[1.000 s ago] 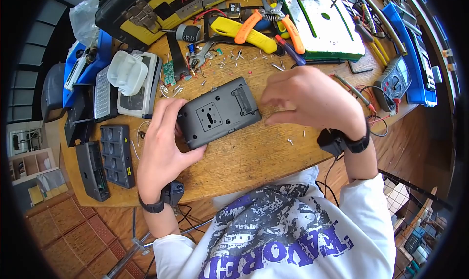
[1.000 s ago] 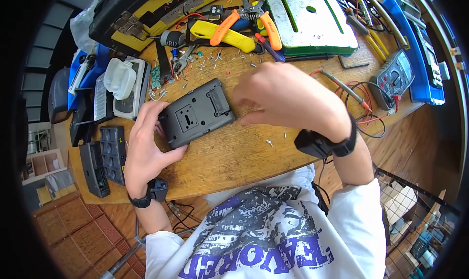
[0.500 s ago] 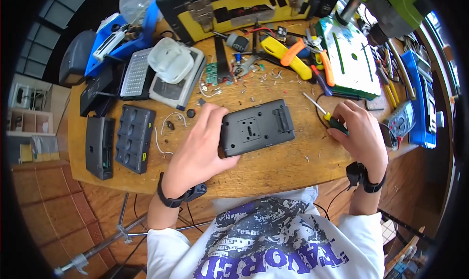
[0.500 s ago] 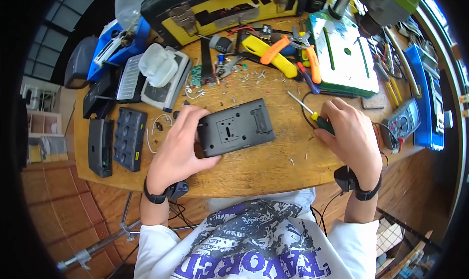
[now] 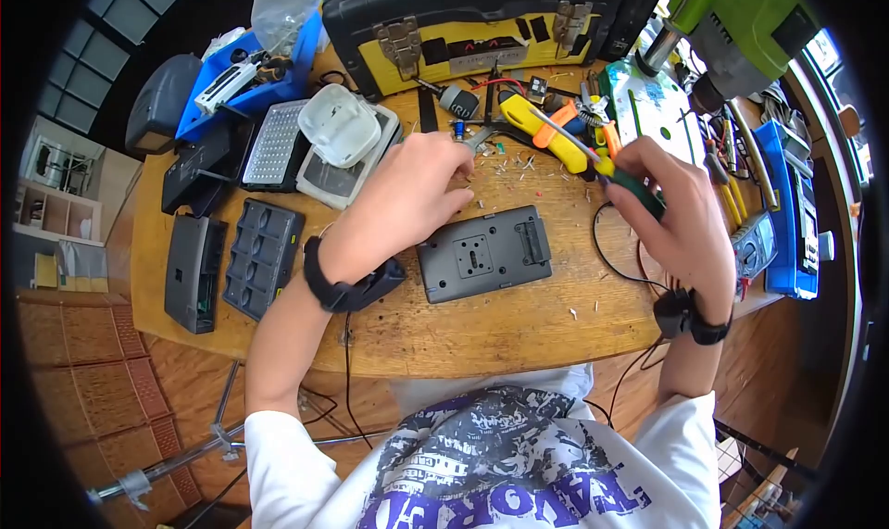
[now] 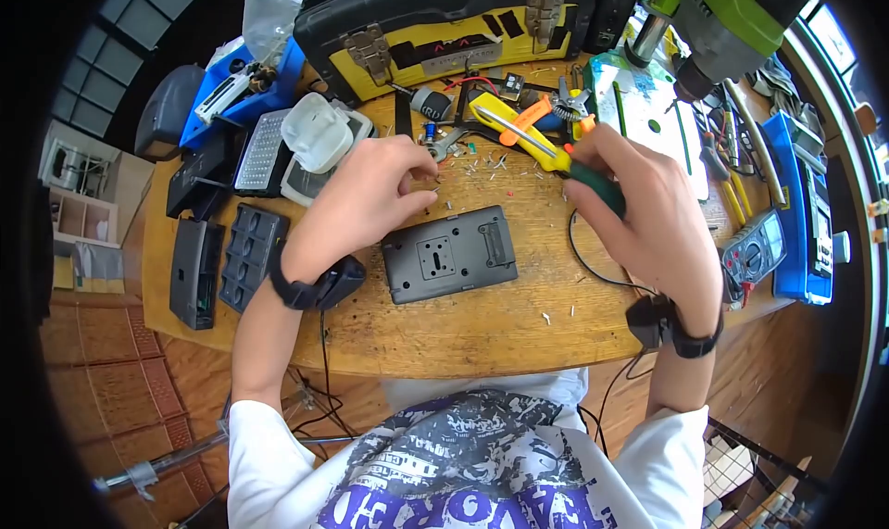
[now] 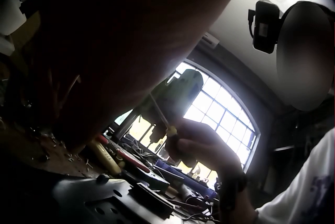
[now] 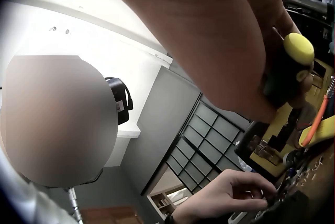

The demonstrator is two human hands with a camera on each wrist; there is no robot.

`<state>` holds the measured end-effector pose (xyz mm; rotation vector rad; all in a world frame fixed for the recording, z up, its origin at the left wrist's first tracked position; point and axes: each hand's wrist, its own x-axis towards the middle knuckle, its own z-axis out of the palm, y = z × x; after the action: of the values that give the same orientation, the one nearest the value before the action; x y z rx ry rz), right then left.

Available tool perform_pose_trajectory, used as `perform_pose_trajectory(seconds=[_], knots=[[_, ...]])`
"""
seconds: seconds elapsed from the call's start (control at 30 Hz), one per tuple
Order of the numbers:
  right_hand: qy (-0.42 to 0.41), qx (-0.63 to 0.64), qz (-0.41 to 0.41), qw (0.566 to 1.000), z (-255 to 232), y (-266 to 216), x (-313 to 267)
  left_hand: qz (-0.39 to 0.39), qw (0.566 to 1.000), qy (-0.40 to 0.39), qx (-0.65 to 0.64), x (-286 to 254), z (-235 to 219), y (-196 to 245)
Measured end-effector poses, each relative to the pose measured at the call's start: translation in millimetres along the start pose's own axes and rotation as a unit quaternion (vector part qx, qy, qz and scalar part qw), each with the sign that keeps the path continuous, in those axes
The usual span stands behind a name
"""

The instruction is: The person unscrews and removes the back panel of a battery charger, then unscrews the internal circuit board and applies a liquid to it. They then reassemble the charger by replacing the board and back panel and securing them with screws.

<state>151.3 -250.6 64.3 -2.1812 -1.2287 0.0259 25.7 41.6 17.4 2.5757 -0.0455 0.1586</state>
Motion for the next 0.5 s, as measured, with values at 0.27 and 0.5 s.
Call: perform_pose_trajectory(seconds=[0.27,0.5], knots=[[0.024,0.040,0.003,0.999,13.8,22.6,9.3,-0.040,0.998,-0.040,0.006,15.5,18.4,1.6],[0.032,0.071,0.009,0.997,20.6,33.3,-0.1,-0.063,0.997,0.030,0.038,1.5,9.3,10.8]])
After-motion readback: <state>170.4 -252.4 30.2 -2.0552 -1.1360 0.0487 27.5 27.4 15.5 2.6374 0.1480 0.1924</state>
